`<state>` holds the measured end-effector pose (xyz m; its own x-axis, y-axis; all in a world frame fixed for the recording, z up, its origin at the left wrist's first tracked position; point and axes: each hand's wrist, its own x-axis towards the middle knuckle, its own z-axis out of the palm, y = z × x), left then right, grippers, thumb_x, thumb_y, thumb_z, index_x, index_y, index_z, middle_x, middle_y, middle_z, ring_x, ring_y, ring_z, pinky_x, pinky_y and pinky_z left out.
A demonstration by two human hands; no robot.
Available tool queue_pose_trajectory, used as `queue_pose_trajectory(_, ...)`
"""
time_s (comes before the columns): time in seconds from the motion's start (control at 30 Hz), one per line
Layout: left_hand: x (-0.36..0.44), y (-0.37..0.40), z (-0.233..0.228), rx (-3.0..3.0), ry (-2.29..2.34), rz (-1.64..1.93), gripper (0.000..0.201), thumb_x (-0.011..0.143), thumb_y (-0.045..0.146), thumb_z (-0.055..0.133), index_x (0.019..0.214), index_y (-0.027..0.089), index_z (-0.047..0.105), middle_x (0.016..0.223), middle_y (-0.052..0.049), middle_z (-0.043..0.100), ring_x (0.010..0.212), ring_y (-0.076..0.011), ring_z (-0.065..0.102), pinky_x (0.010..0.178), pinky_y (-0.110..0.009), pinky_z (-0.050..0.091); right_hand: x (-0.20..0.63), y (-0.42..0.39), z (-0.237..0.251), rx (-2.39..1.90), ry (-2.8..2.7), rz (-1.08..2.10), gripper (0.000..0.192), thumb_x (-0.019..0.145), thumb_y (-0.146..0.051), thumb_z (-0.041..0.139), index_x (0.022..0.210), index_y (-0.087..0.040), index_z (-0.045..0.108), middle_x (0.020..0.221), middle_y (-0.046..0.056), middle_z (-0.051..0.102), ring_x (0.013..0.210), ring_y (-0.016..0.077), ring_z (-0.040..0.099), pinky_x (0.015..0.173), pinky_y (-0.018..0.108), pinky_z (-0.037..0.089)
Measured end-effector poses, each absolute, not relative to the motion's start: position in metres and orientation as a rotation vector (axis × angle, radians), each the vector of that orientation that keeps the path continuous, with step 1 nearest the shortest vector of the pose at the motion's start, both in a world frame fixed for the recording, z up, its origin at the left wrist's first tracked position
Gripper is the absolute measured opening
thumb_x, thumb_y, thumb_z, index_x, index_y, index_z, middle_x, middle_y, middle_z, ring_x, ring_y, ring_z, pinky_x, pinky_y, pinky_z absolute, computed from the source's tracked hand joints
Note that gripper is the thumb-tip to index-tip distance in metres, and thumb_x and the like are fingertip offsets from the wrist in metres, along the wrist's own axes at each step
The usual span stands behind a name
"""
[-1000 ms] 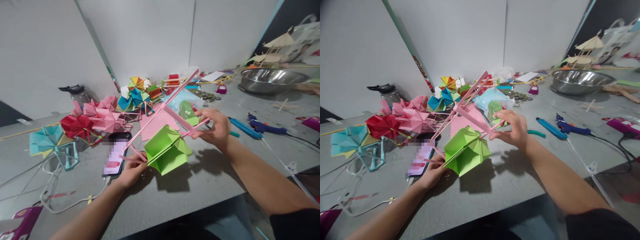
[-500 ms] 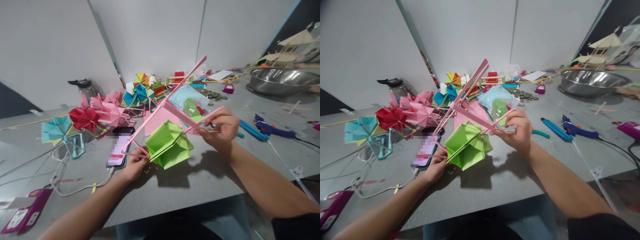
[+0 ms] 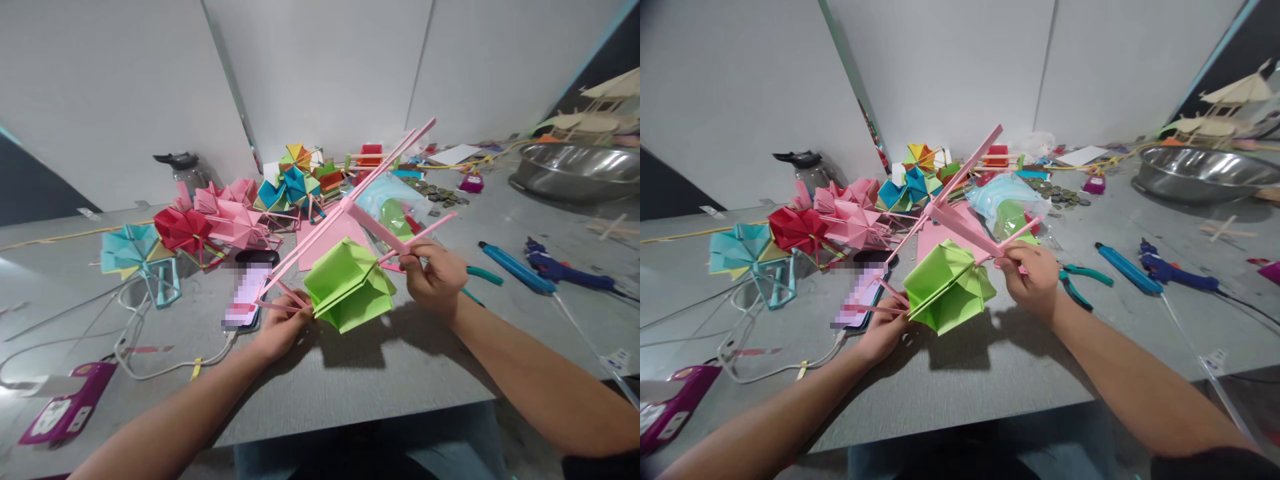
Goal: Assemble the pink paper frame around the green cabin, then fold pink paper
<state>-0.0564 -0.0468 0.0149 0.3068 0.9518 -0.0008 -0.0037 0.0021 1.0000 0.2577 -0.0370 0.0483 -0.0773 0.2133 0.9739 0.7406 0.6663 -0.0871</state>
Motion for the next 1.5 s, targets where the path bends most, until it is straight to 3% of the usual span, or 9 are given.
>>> queue_pose_trajectory(0.33,-0.056,-0.047,0.017,1.396,0.957,0.978,0.034,0.079,0.052,0.086,0.076,0.021,0.072,0.075,-0.008,0.071,0.071,-0.0220,0.064,0.066,-0.035,0.050,0.247,-0.043,0.050,-0.860,-1.506,-0.429,0.018,0.107,-0.040,0.071,0.096,-0.026,0.075,0.080,0.002,0.079,0.055,0.0172,0.066,0.055,0.032,0.051)
queue_pose_trajectory(0.53,-0.058,-0.044,0.016,1.458,1.001,0.989,0.030,0.077,0.046,0.086,0.073,0.020,0.072,0.076,-0.008,0.070,0.068,-0.0207,0.061,0.066,-0.035,0.049,0.239,-0.049,0.054,-0.854,-1.497,-0.397,0.017,0.108,-0.035,0.071,0.096,-0.025,0.077,0.068,0.000,0.077,0.050,0.0156,0.066,0.052,0.029,0.050)
queue_pose_trajectory(0.83,-0.056,-0.044,0.025,1.545,1.037,0.925,0.024,0.079,0.039,0.079,0.070,0.018,0.070,0.069,-0.006,0.067,0.066,-0.0193,0.056,0.064,-0.033,0.044,0.233,-0.053,0.056,-0.759,-1.462,-0.352,0.017,0.106,-0.029,0.072,0.092,-0.023,0.077,0.076,0.003,0.082,0.049,0.0145,0.068,0.047,0.026,0.052)
queue_pose_trajectory(0.97,-0.054,-0.044,0.030,1.612,0.977,0.942,0.029,0.080,0.040,0.075,0.061,0.020,0.067,0.063,-0.005,0.063,0.064,-0.0193,0.054,0.063,-0.033,0.045,0.231,-0.055,0.061,-0.747,-1.471,-0.393,0.018,0.105,-0.025,0.071,0.088,-0.023,0.076,0.071,0.002,0.080,0.058,0.0163,0.074,0.051,0.026,0.056)
queue_pose_trajectory(1.1,-0.056,-0.042,0.030,1.677,0.940,0.964,0.031,0.081,0.039,0.072,0.057,0.019,0.067,0.063,-0.005,0.063,0.062,-0.0185,0.052,0.061,-0.032,0.043,0.230,-0.058,0.064,-0.764,-1.484,-0.376,0.020,0.104,-0.025,0.071,0.085,-0.023,0.076,0.069,0.000,0.079,0.052,0.0139,0.069,0.049,0.026,0.055)
queue_pose_trajectory(1.27,-0.059,-0.039,0.028,1.686,0.983,0.916,0.042,0.079,0.043,0.073,0.047,0.021,0.056,0.049,-0.001,0.048,0.052,-0.0140,0.037,0.053,-0.029,0.030,0.229,-0.061,0.065,-0.766,-1.486,-0.346,0.018,0.103,-0.024,0.071,0.086,-0.023,0.075,0.068,-0.001,0.077,0.047,0.0121,0.063,0.048,0.025,0.054)
queue_pose_trajectory(1.5,-0.059,-0.039,0.026,1.670,0.989,0.960,0.039,0.077,0.041,0.074,0.047,0.021,0.059,0.050,-0.002,0.049,0.053,-0.0149,0.039,0.054,-0.031,0.032,0.230,-0.063,0.062,-0.764,-1.513,-0.296,0.013,0.104,-0.027,0.070,0.092,-0.023,0.074,0.069,-0.001,0.076,0.046,0.0117,0.060,0.048,0.025,0.054)
